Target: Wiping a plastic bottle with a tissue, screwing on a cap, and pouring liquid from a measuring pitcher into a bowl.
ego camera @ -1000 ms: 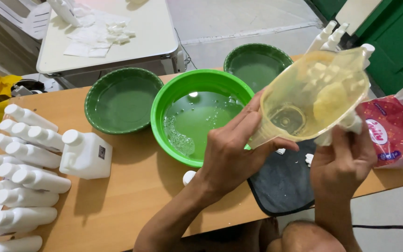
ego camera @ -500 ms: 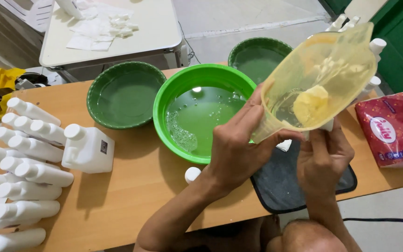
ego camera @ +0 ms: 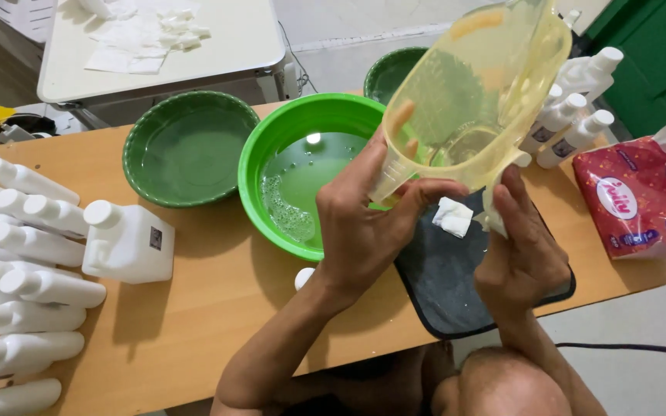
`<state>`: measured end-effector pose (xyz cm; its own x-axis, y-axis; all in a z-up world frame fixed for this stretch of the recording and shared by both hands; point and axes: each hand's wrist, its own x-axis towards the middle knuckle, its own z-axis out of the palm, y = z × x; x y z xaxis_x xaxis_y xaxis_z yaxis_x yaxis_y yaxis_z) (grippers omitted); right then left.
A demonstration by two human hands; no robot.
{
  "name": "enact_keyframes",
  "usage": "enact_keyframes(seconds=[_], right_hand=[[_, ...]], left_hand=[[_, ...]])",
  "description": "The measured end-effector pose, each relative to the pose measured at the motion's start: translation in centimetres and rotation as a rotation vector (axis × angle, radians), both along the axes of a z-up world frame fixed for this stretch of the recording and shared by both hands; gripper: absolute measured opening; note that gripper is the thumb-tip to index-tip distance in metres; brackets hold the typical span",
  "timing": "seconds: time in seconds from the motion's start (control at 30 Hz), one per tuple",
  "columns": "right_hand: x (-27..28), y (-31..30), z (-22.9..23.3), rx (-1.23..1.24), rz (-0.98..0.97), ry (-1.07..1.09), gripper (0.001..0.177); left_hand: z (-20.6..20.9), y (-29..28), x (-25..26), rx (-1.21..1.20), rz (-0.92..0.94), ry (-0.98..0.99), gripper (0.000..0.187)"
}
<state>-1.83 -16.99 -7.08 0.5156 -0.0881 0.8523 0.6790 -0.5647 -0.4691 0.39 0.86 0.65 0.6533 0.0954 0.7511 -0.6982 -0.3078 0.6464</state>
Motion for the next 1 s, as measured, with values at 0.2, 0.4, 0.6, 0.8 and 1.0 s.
enact_keyframes(seconds=[0.2, 0.4, 0.6, 0.8, 1.0], right_hand=[[1.3, -1.0, -2.0, -0.151, -0.087, -0.168, 0.032], [1.9, -2.0, -2.5, -0.08, -0.102, -0.231, 0.042], [2.2, -2.1, -1.1, 0.003, 0.047, -0.272, 0.055], [0.4, -1.7, 0.4, -0.11, -0.125, -0.194, 0.03], [0.7, -1.0, -0.2, -0.181, 0.099, -0.138, 0.024]], left_hand=[[0.4, 0.7, -0.2, -0.023, -0.065, 0.107, 0.048], [0.6, 0.6, -0.2, 0.01, -0.127, 0.116, 0.055], [0.1, 0.3, 0.0, 0.155, -0.207, 0.069, 0.068], [-0.3, 1.0, 0.6, 0.204, -0.262, 0.049, 0.067], [0.7, 2.5, 1.1, 0.146, -0.112, 0.104, 0.065]])
